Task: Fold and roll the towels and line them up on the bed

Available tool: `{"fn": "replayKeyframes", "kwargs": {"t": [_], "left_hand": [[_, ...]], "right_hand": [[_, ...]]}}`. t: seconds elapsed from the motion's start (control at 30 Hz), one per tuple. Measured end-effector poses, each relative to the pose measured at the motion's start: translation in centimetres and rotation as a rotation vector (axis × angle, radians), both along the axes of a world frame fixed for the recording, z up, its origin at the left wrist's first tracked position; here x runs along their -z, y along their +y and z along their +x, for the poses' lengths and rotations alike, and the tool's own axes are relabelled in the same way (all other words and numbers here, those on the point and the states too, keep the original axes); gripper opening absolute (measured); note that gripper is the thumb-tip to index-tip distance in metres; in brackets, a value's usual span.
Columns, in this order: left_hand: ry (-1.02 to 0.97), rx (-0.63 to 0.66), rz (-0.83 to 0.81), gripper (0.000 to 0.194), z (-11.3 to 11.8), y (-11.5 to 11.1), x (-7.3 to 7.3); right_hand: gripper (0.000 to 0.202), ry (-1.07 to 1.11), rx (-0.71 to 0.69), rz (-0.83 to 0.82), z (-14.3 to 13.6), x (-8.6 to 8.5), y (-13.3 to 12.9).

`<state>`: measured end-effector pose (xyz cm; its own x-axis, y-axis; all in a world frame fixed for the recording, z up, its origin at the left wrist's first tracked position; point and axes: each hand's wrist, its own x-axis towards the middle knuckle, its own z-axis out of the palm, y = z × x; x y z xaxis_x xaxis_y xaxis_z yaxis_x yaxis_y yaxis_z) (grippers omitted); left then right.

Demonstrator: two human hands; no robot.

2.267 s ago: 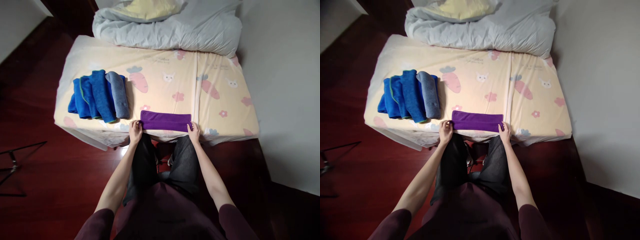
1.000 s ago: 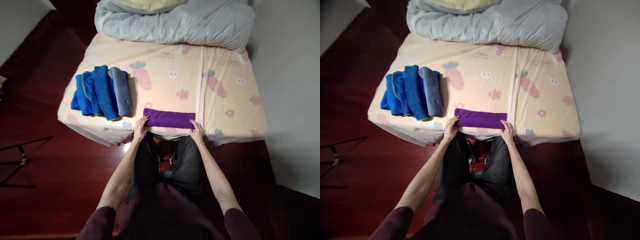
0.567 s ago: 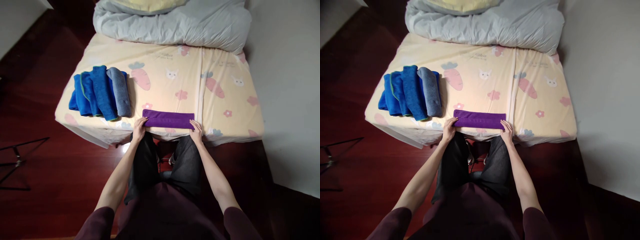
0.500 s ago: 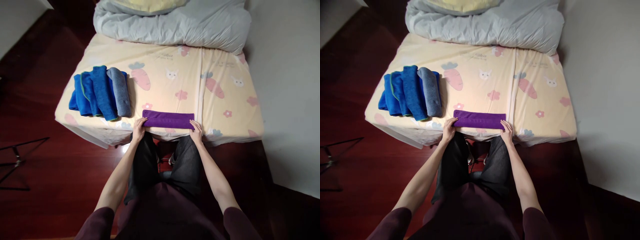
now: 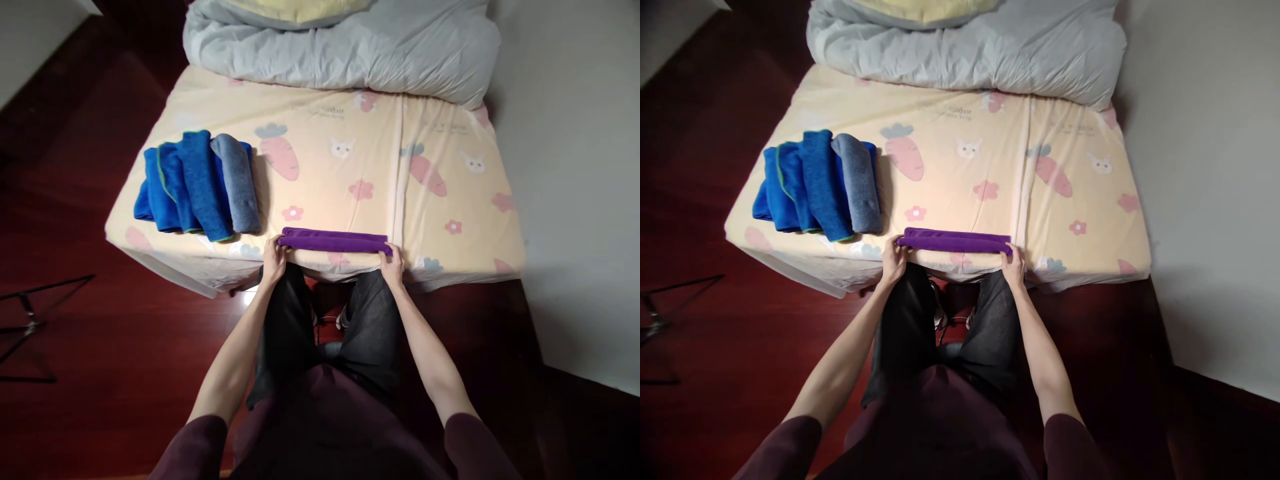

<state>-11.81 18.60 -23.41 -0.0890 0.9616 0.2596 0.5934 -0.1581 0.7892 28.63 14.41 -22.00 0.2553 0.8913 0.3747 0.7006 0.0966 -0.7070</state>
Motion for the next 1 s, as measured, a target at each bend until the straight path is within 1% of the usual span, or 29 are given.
{"fn": "replayKeyframes", "kwargs": {"t": [0.17, 0.37, 0.53, 0.67, 0.8, 1.0], "left_hand": [[-0.030, -0.031, -0.012, 0.039, -0.1, 0.2, 0.6], [-0.059, -0.072, -0.012, 0.041, -0.1, 0.4, 1.0], [-0.047, -0.107, -0.010, 0.040, 0.0, 0.5, 0.6], [0.002, -0.121, -0.033, 0.043, 0.1, 0.5, 0.3], [0.043, -0.141, -0.064, 0.047, 0.4, 0.5, -0.1], [0.113, -0.178, -0.123, 0.051, 0.9, 0.6, -0.8]], "right_hand": [[0.034, -0.020, 0.028, 0.005, -0.1, 0.0, 0.1], [0.042, 0.039, 0.042, -0.011, 0.0, 0.5, 0.2], [0.048, 0.050, 0.073, -0.044, 0.1, 0.5, 0.3], [0.048, 0.047, 0.047, -0.049, 0.2, 0.5, 0.4], [0.050, 0.036, 0.034, -0.069, 0.3, 0.9, 0.7], [0.056, 0.015, 0.057, -0.155, 0.3, 0.9, 1.2]]}}
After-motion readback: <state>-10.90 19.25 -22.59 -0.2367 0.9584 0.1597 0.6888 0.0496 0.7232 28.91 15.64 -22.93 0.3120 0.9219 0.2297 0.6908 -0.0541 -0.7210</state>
